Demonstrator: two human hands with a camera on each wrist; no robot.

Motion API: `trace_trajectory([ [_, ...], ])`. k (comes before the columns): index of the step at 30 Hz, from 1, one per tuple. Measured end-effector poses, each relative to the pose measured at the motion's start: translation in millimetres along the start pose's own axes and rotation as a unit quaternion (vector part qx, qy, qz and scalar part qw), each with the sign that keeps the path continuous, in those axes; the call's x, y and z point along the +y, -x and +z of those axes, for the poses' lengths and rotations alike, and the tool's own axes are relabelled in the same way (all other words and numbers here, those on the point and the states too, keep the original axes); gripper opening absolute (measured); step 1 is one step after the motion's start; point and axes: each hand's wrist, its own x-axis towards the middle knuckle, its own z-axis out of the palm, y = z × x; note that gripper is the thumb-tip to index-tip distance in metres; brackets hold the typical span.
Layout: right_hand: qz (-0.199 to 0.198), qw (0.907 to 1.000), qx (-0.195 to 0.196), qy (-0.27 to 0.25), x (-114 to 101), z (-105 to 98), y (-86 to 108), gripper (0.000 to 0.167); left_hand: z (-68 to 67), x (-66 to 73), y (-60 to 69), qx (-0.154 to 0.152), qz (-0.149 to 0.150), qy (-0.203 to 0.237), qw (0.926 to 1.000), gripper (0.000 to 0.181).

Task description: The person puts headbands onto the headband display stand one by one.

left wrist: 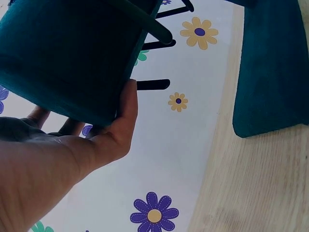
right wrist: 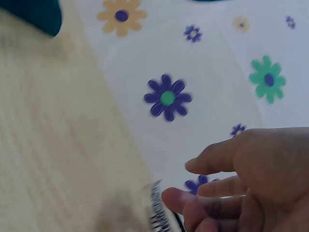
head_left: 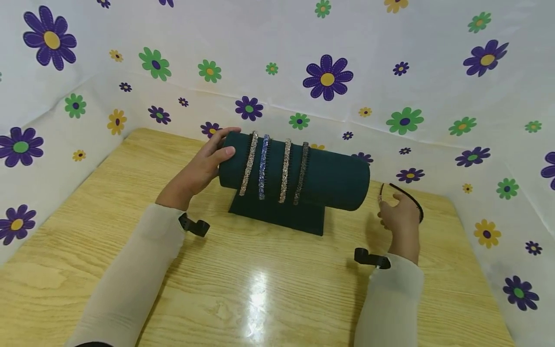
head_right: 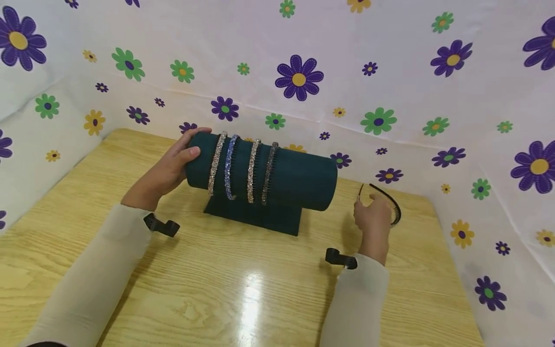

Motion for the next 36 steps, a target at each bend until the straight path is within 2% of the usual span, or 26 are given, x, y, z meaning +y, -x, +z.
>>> trace_trajectory([
  [3, 0.014, 0.9990, -0.040, -0.015, 10, 4, -8.6, 0.073, 0.3, 0.4, -0.1, -0.001, 0.002, 0.005, 1.0000, 0.061],
  [7, 0.035, 0.9953, -0.090, -0.011, 19, 8, -15.4, 0.076, 0.5, 0.2, 0.0, -0.001, 0.003, 0.011, 0.9999, 0.061],
  [12, 0.035, 0.9947, -0.097, -0.004, 23, 10, -16.8, 0.063, 0.3, -0.7, -1.7, -0.003, 0.008, 0.018, 0.9998, 0.061],
  [18, 0.024, 0.9978, -0.061, 0.003, 23, 10, -12.8, 0.045, -0.1, -1.7, -2.3, -0.003, 0.007, 0.020, 0.9998, 0.061],
  [21, 0.018, 0.9993, -0.026, 0.018, 23, 10, -10.1, 0.042, -0.1, -1.9, -2.0, -0.004, 0.009, 0.022, 0.9997, 0.061],
  [25, 0.007, 0.9981, 0.042, 0.044, 25, 6, -6.3, 0.041, 0.4, -2.2, -2.3, -0.006, 0.013, 0.025, 0.9996, 0.062],
  [27, 0.016, 0.9967, 0.068, 0.042, 26, 3, -5.8, 0.041, 0.5, -2.3, -2.3, -0.006, 0.014, 0.024, 0.9996, 0.062],
  [31, 0.057, 0.9936, 0.094, -0.026, 28, 0, -6.6, 0.038, 0.6, -2.5, -2.3, -0.005, 0.013, 0.022, 0.9997, 0.062],
  [36, 0.089, 0.9756, 0.119, -0.162, 29, -1, -9.8, 0.048, 0.6, -2.3, -2.0, -0.004, 0.013, 0.023, 0.9996, 0.062],
])
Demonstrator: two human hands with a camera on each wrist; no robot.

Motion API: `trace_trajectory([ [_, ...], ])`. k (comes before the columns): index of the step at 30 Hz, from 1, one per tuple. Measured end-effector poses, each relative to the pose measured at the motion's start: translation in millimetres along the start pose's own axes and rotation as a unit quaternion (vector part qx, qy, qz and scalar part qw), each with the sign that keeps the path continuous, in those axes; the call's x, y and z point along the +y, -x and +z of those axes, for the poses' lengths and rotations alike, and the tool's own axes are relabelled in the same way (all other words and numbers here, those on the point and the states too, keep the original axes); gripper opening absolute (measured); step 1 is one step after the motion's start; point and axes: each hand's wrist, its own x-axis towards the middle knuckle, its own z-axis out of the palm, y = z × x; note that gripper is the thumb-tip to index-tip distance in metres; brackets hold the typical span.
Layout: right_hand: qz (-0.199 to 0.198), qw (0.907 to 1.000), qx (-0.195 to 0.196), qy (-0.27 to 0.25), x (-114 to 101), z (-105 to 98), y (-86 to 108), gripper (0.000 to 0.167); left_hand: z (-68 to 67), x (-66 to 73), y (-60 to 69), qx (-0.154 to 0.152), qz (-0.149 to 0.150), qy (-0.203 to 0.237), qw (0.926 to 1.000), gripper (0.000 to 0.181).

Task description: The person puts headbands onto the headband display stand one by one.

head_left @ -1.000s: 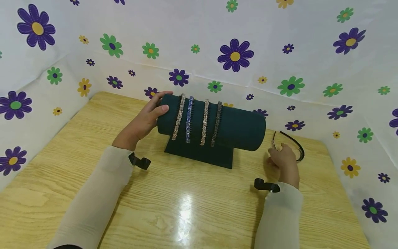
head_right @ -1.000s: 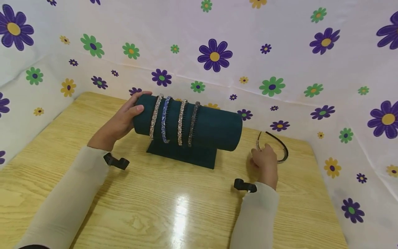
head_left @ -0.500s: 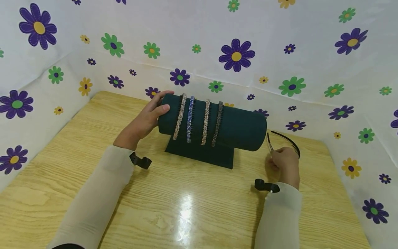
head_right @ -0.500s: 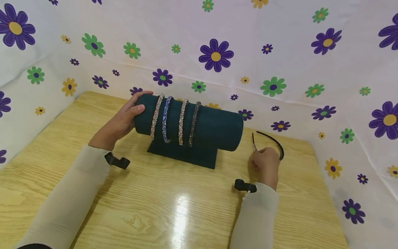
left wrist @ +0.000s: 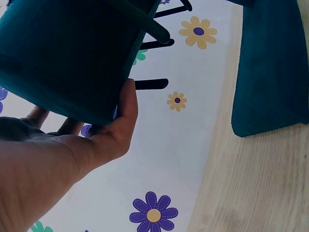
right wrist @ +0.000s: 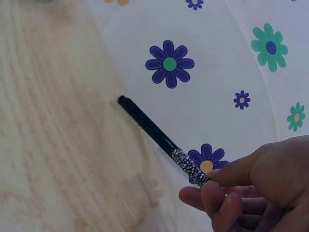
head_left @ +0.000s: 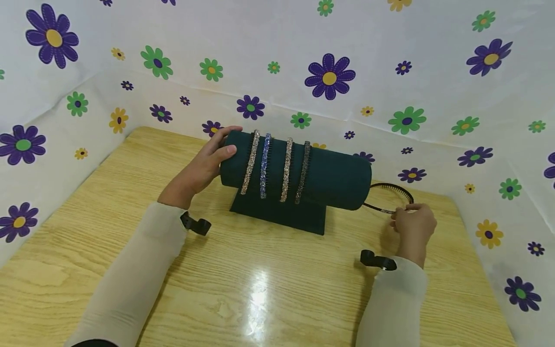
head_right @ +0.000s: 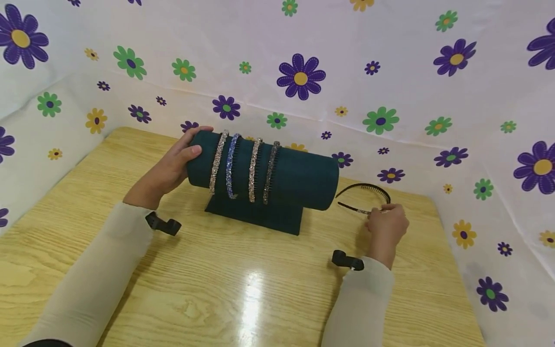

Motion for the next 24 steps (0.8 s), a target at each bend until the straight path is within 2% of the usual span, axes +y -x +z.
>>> trace_trajectory([
  [3, 0.013, 0.9987, 0.001, -0.049, -2, -3, -0.9, 0.063, 0.1, 0.5, 0.8, 0.001, -0.003, -0.003, 1.0000, 0.061],
  [5, 0.018, 0.9978, -0.006, -0.063, -5, -4, 0.1, 0.068, 0.0, 0.6, 1.4, 0.003, -0.006, -0.008, 0.9999, 0.061],
  [12, 0.019, 0.9929, -0.044, -0.109, -22, -10, 13.2, 0.052, 0.6, 1.4, 2.0, 0.004, -0.008, -0.008, 0.9999, 0.060],
  [19, -0.034, 0.9971, -0.041, -0.054, -45, -13, 33.6, 0.051, 0.9, 1.9, 1.4, 0.002, -0.007, -0.001, 1.0000, 0.061],
  [24, -0.078, 0.9958, -0.047, -0.014, -64, -13, 54.6, 0.051, 0.9, 1.2, 0.7, 0.003, -0.008, 0.001, 1.0000, 0.062],
])
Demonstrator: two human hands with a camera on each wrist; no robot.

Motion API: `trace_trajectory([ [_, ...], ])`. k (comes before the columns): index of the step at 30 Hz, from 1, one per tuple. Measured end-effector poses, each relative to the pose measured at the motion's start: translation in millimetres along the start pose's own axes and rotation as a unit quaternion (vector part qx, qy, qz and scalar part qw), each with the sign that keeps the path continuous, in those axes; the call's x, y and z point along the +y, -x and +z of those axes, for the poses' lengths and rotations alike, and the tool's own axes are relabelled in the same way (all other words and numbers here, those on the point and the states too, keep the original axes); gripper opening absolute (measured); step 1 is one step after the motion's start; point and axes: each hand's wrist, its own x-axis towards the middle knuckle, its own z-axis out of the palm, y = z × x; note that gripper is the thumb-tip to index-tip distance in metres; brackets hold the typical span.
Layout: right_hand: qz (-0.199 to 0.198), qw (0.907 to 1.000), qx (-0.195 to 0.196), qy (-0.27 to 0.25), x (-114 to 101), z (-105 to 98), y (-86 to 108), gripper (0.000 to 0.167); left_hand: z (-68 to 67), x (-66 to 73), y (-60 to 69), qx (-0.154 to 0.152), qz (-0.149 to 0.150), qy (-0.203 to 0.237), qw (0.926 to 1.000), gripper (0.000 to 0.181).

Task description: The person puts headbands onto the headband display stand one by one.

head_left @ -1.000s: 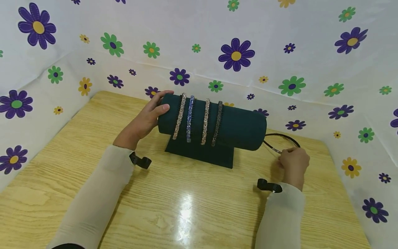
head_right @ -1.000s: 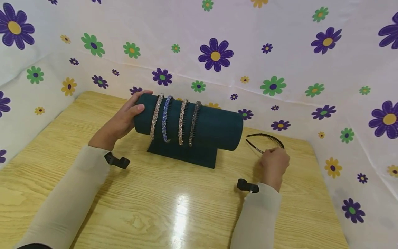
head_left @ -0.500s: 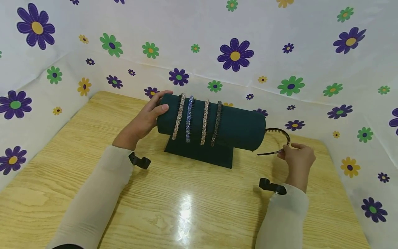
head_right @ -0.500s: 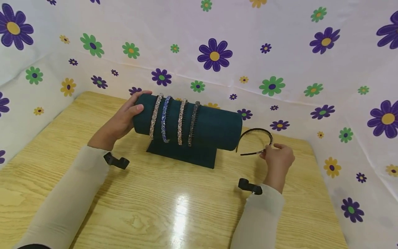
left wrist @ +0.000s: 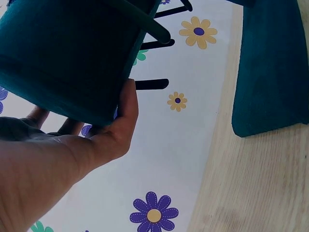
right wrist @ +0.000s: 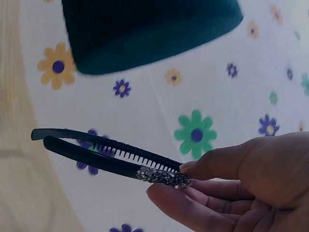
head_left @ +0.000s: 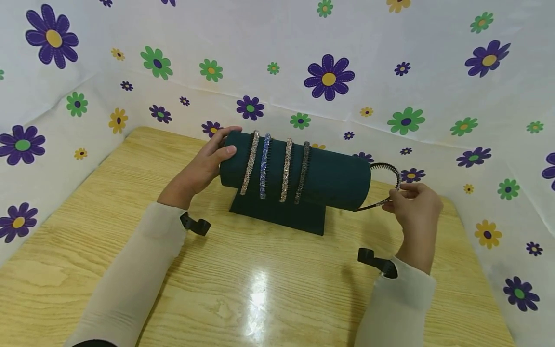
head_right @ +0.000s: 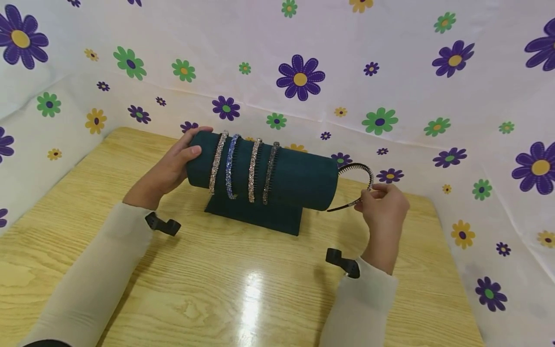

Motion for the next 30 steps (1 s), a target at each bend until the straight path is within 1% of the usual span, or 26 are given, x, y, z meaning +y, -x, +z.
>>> trace_trajectory([
  [5, -0.061, 0.9973, -0.002, 0.039, -19, 5, 19.8, 0.048, -0.4, -1.0, 0.1, 0.000, 0.000, -0.001, 1.0000, 0.062],
  [9, -0.094, 0.9927, 0.005, 0.076, -31, 9, 33.7, 0.046, -0.6, -1.0, 0.1, 0.001, -0.001, -0.001, 1.0000, 0.061],
  [16, -0.122, 0.9829, 0.017, 0.136, -45, 12, 54.3, 0.044, 0.1, 0.3, 0.0, -0.001, 0.001, -0.002, 1.0000, 0.062],
  [21, -0.151, 0.9740, 0.021, 0.168, -51, 11, 65.0, 0.042, 0.1, 0.8, 0.0, 0.002, -0.003, -0.003, 1.0000, 0.062],
  [25, -0.170, 0.9690, 0.016, 0.179, -53, 11, 71.8, 0.041, 0.0, 0.6, -0.1, 0.002, -0.003, 0.001, 1.0000, 0.062],
  [30, -0.174, 0.9677, -0.001, 0.183, -58, 14, 80.4, 0.041, -0.3, -0.1, -0.8, 0.002, -0.003, 0.002, 1.0000, 0.062],
])
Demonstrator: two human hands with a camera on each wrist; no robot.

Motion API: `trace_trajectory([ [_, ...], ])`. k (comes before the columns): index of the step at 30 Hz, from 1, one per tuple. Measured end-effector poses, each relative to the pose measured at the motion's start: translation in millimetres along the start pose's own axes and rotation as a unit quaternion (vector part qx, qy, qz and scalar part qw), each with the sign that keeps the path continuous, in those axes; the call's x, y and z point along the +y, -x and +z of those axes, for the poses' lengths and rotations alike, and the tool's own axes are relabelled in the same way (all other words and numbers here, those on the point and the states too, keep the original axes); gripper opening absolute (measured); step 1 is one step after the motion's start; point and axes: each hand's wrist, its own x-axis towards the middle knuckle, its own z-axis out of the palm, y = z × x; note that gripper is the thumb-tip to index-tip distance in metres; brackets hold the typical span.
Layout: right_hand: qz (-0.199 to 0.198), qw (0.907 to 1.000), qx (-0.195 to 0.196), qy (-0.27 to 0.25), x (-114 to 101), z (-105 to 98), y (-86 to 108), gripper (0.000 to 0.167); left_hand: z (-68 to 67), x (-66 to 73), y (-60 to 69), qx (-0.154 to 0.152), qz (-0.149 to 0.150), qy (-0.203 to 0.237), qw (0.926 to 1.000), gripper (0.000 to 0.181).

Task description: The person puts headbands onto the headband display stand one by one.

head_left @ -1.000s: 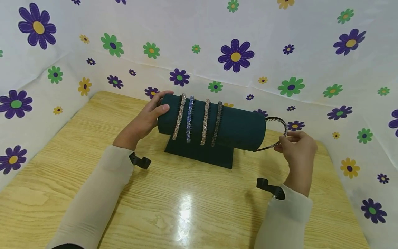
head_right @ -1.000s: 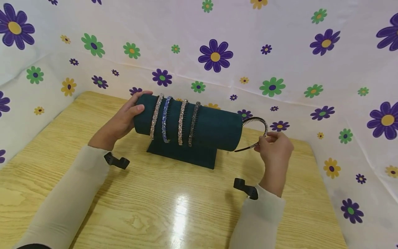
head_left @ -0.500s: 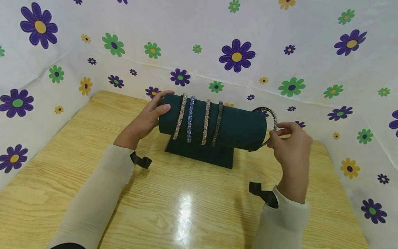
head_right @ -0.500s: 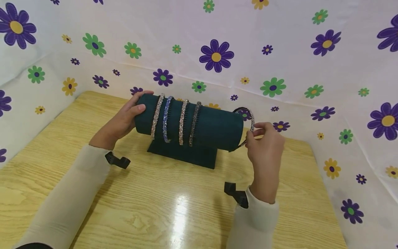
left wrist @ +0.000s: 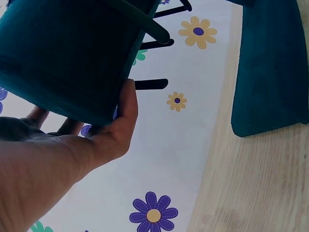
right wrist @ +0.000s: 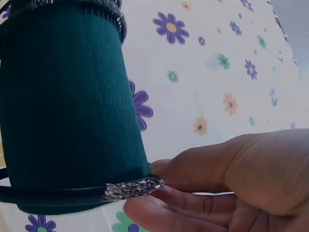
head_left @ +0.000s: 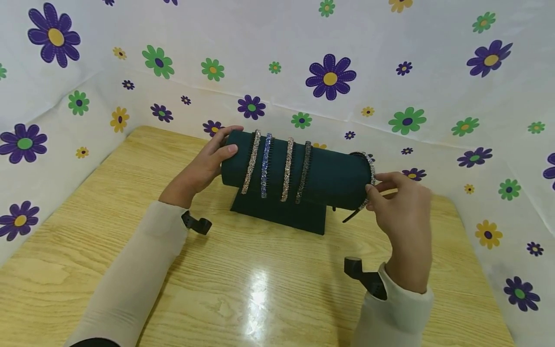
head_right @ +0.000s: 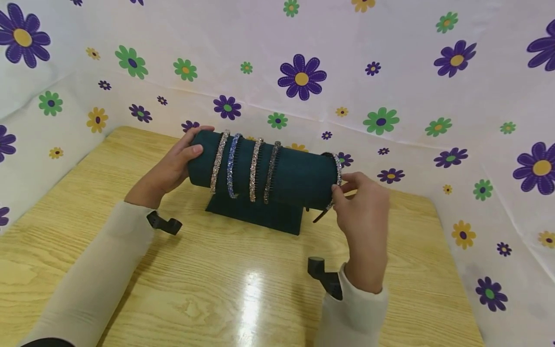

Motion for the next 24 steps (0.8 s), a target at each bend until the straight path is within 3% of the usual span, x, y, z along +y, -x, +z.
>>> trace_trajectory([
  [8, -0.020, 0.9994, -0.026, 0.015, -12, 9, 5.7, 0.040, -0.1, -0.6, 0.1, -0.001, 0.002, -0.008, 1.0000, 0.062],
  [15, -0.051, 0.9981, -0.018, 0.029, -22, 22, 6.8, 0.066, 0.5, 0.6, 0.5, 0.000, -0.001, -0.010, 0.9999, 0.062],
  [24, -0.086, 0.9956, -0.018, 0.033, -30, 31, 11.4, 0.060, 0.8, 1.0, 0.8, 0.000, 0.002, -0.013, 0.9999, 0.062],
])
